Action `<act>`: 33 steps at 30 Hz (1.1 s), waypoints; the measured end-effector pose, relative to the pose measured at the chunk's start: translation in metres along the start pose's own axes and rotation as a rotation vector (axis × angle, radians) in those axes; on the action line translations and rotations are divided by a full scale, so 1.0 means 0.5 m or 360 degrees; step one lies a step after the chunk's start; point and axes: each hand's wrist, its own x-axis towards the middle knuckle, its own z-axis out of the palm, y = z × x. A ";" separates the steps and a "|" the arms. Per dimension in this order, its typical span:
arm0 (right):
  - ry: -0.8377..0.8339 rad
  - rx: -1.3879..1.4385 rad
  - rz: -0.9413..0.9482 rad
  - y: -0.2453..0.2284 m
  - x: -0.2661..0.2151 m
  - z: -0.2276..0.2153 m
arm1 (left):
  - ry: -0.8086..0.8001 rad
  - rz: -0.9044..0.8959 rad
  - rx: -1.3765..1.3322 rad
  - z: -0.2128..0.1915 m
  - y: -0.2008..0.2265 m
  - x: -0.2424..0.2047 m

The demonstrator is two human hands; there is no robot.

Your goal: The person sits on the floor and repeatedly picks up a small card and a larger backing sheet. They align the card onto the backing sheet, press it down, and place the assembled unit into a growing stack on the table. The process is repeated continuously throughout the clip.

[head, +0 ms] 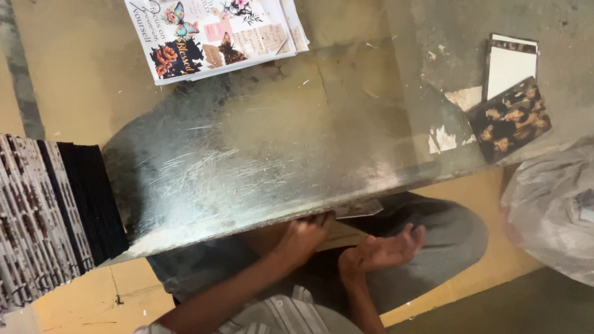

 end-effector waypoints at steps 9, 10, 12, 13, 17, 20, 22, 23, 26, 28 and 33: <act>-0.0536 0.1239 0.1065 -0.091 0.220 0.015 | 0.1025 -0.0226 -0.1927 -0.289 0.007 -0.180; -0.0928 0.0801 0.1151 -0.083 0.246 0.036 | 0.0986 -0.0286 -0.2061 -0.310 -0.005 -0.183; -0.1395 0.0639 0.1231 -0.074 0.263 0.089 | 0.0908 -0.0410 -0.2330 -0.351 -0.035 -0.175; -0.1482 0.0937 0.1250 -0.072 0.256 0.130 | 0.1018 -0.0302 -0.2269 -0.369 -0.048 -0.171; -0.1502 0.1623 0.1625 -0.074 0.240 0.208 | 0.1202 -0.0186 -0.2227 -0.405 -0.096 -0.168; -0.1566 0.1325 0.1396 -0.089 0.225 0.238 | 0.1167 -0.0354 -0.2104 -0.406 -0.141 -0.166; -0.1670 0.1233 0.1338 -0.093 0.229 0.245 | 0.1134 -0.0445 -0.2042 -0.398 -0.160 -0.164; -0.1713 0.1188 0.1307 -0.098 0.231 0.247 | 0.1131 -0.0462 -0.2053 -0.397 -0.170 -0.159; -0.1829 0.1253 0.1299 -0.115 0.245 0.243 | 0.1128 -0.0463 -0.2110 -0.395 -0.189 -0.151; -0.1963 0.1328 0.1259 -0.113 0.259 0.244 | 0.1100 -0.0469 -0.2144 -0.389 -0.195 -0.148; -0.2033 0.1361 0.1319 -0.097 0.258 0.259 | 0.1071 -0.0348 -0.2246 -0.380 -0.205 -0.148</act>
